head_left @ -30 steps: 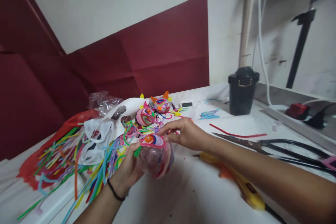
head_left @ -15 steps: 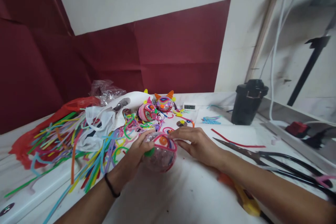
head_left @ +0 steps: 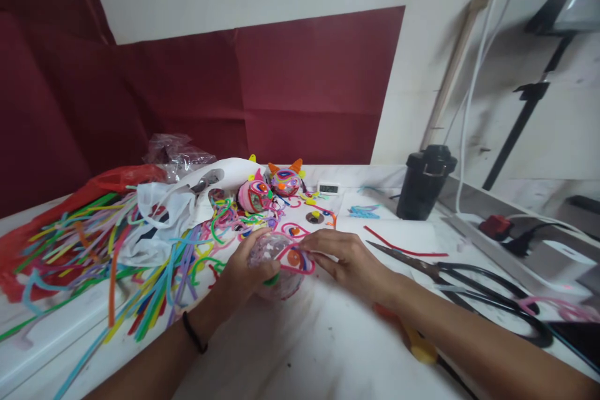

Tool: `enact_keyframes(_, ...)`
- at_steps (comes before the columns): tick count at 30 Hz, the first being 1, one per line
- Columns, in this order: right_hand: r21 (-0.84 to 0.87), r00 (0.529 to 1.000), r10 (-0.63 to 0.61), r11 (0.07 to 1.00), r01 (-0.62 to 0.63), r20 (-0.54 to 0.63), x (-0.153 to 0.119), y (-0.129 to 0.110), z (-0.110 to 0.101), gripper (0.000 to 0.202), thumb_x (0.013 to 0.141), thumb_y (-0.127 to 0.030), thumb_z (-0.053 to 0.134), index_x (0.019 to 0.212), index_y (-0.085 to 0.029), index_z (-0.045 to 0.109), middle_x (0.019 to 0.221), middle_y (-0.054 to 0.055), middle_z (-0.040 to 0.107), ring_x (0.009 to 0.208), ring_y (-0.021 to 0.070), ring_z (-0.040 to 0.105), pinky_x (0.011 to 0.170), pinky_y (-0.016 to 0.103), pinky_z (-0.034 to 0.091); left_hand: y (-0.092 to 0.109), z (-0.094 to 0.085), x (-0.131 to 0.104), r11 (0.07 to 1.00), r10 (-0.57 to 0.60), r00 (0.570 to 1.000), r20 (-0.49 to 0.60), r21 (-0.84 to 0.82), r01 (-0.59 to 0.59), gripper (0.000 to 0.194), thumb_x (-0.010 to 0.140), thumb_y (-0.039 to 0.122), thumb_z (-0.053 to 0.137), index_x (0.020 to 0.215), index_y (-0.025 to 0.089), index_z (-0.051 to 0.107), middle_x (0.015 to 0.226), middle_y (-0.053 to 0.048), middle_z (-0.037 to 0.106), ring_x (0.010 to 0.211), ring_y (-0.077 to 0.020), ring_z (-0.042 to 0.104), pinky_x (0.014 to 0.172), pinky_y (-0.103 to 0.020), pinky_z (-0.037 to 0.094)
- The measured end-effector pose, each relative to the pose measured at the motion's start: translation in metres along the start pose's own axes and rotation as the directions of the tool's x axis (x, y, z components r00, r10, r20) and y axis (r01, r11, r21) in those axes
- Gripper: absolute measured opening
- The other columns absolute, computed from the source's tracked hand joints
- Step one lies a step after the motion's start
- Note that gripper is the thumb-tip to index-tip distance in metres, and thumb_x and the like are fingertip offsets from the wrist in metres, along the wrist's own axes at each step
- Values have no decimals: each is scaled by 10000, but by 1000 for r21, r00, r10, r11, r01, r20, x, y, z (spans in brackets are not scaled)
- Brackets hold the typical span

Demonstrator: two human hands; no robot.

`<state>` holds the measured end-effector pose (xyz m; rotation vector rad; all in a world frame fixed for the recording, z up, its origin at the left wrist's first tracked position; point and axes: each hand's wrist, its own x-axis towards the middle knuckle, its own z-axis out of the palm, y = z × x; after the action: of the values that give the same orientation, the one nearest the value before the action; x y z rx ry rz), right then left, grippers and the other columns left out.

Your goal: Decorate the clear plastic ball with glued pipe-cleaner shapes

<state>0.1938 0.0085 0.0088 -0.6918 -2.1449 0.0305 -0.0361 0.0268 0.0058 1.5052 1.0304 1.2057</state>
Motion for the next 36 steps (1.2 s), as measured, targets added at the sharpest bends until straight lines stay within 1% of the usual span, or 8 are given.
enact_keyframes(3, -1, 1000, 2, 1000, -2, -6, 1, -2, -2, 195, 939, -168, 553, 1087, -178, 680, 996, 116, 741, 953, 210, 698, 838, 330, 570, -3, -2, 2, 998, 23, 1000, -4, 65, -22, 609, 582, 311, 843, 1156, 199, 675, 1265, -97, 643, 1228, -375, 518, 1015, -381, 412)
enact_keyframes(9, 16, 999, 9, 1000, -9, -44, 3, -7, -6, 175, 937, -179, 564, 1067, -182, 682, 990, 118, 740, 934, 204, 698, 826, 334, 571, -9, -3, 3, 995, 18, 997, 69, 101, -24, 632, 666, 368, 784, 1246, 193, 606, 1258, -103, 643, 1159, -357, 569, 937, -373, 463)
enact_keyframes(13, 46, 994, 65, 997, -61, -83, 4, -11, -6, 169, 925, -191, 588, 1053, -170, 696, 984, 117, 740, 936, 207, 699, 890, 364, 555, -7, -1, 3, 988, 30, 997, 71, 149, -41, 620, 698, 391, 744, 1261, 184, 584, 1330, -106, 591, 1228, -355, 522, 987, -373, 431)
enact_keyframes(16, 70, 986, 102, 993, -93, -130, 4, -13, -6, 161, 911, -191, 608, 1037, -162, 704, 985, 115, 742, 952, 215, 697, 889, 366, 555, -9, 0, 4, 982, 25, 996, 85, 187, -40, 653, 719, 425, 714, 1298, 175, 543, 1353, -119, 565, 1231, -355, 516, 1018, -399, 409)
enact_keyframes(22, 92, 968, 172, 983, -157, -185, 1, -20, -10, 154, 904, -193, 618, 1034, -181, 700, 1004, 99, 738, 932, 195, 691, 812, 327, 562, -16, 1, 3, 948, 120, 984, 130, 280, -153, 710, 728, 480, 657, 1329, 142, 485, 1407, -156, 491, 1302, -368, 442, 1086, -490, 335)
enact_keyframes(25, 107, 960, 212, 975, -195, -183, -2, -25, -12, 167, 897, -192, 625, 1047, -198, 697, 1022, 85, 737, 928, 186, 687, 792, 311, 563, -16, 1, 1, 932, 143, 979, 142, 314, -181, 748, 720, 499, 648, 1336, 121, 456, 1405, -179, 472, 1307, -365, 429, 1087, -499, 332)
enact_keyframes(30, 94, 953, 270, 961, -259, -138, -11, -36, -18, 170, 904, -203, 614, 1048, -191, 705, 1024, 79, 736, 936, 177, 681, 791, 284, 555, -14, 3, -4, 901, 179, 969, 171, 368, -231, 694, 748, 487, 630, 1326, 145, 452, 1404, -170, 468, 1323, -344, 411, 1102, -496, 314)
enact_keyframes(36, 27, 940, 325, 946, -324, -101, -32, -45, -26, 177, 920, -207, 583, 1068, -209, 681, 1049, 61, 724, 926, 167, 678, 819, 281, 550, -15, 6, -9, 833, 246, 949, 195, 458, -310, 676, 740, 452, 630, 1310, 133, 454, 1366, -184, 480, 1292, -341, 440, 1084, -505, 350)
